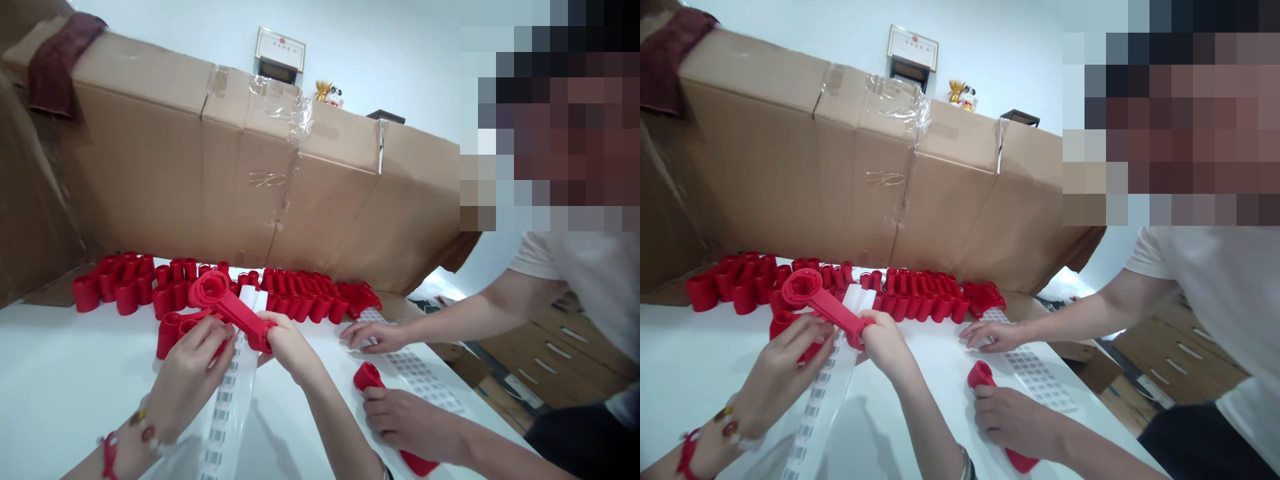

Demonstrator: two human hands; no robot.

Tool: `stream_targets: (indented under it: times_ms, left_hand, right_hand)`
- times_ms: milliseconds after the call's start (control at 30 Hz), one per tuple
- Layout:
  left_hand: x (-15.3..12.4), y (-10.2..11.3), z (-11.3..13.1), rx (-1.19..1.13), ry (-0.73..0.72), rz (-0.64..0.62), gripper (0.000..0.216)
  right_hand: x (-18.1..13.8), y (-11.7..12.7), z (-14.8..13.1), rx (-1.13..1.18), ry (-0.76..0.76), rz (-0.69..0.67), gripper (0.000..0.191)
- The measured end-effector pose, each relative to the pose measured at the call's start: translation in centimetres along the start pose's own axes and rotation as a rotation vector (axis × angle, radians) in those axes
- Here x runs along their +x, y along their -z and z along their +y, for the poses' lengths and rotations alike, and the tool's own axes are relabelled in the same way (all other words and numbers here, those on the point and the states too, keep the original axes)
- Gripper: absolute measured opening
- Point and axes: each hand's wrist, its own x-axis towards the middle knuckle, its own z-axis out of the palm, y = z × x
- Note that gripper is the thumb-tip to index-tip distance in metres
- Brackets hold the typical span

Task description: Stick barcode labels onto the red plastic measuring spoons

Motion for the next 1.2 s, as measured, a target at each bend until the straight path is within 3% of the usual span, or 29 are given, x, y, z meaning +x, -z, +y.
stream_targets:
  times_ms: [100, 200, 267, 300, 400, 500, 567, 633, 667, 767, 833, 1100, 1200]
  left_hand:
    - [-0.4, 0.0, -0.3, 0.023, -0.169, 0.023, 0.018]
    - [-0.2, 0.9, 0.9, -0.002, -0.232, 0.038, 0.023]
    - [0.5, 2.1, 2.4, -0.043, -0.136, 0.048, 0.014]
    - [0.9, 2.9, 3.1, -0.102, -0.001, 0.028, 0.006]
    - [2.0, 5.1, 4.6, -0.182, 0.335, -0.033, 0.023]
    - [2.7, 6.3, 4.8, -0.1, 0.389, -0.054, 0.032]
    - [2.8, 6.5, 4.8, 0.028, 0.299, 0.013, 0.03]
    - [2.9, 6.5, 4.8, 0.121, 0.195, 0.061, 0.028]
    - [3.0, 6.5, 4.7, 0.135, 0.157, 0.057, 0.028]
    - [3.2, 6.6, 4.6, 0.103, 0.091, 0.006, 0.027]
    - [3.3, 6.6, 4.4, 0.071, 0.08, -0.037, 0.027]
    - [3.4, 7.6, 5.5, -0.102, 0.401, -0.21, 0.035]
    - [3.7, 7.9, 5.8, -0.142, 0.456, -0.233, 0.034]
  right_hand:
    - [0.1, -0.3, -0.5, 0.0, -0.001, 0.012, 0.016]
    - [-1.6, 1.0, -0.6, -0.018, 0.001, 0.007, 0.007]
    - [-4.2, 3.7, 0.0, -0.039, -0.009, -0.021, 0.006]
    - [-5.7, 5.5, 0.5, -0.049, -0.019, -0.031, 0.011]
    - [-9.6, 11.1, 2.7, -0.186, -0.092, -0.196, 0.018]
    - [-10.9, 13.3, 4.2, -0.31, -0.005, -0.123, 0.018]
    - [-10.2, 11.9, 4.0, -0.341, 0.044, -0.075, 0.017]
    - [-8.7, 8.7, 2.8, -0.36, 0.081, -0.02, 0.018]
    - [-7.8, 6.8, 2.0, -0.413, 0.137, 0.112, 0.019]
    - [-5.4, 1.8, -0.4, -0.471, 0.194, 0.22, 0.016]
    - [-4.6, -0.2, -1.7, -0.507, 0.206, 0.253, 0.016]
    - [-5.9, -1.0, -3.6, -0.649, 0.142, 0.227, 0.015]
    - [-6.1, -1.1, -3.6, -0.668, 0.155, 0.228, 0.015]
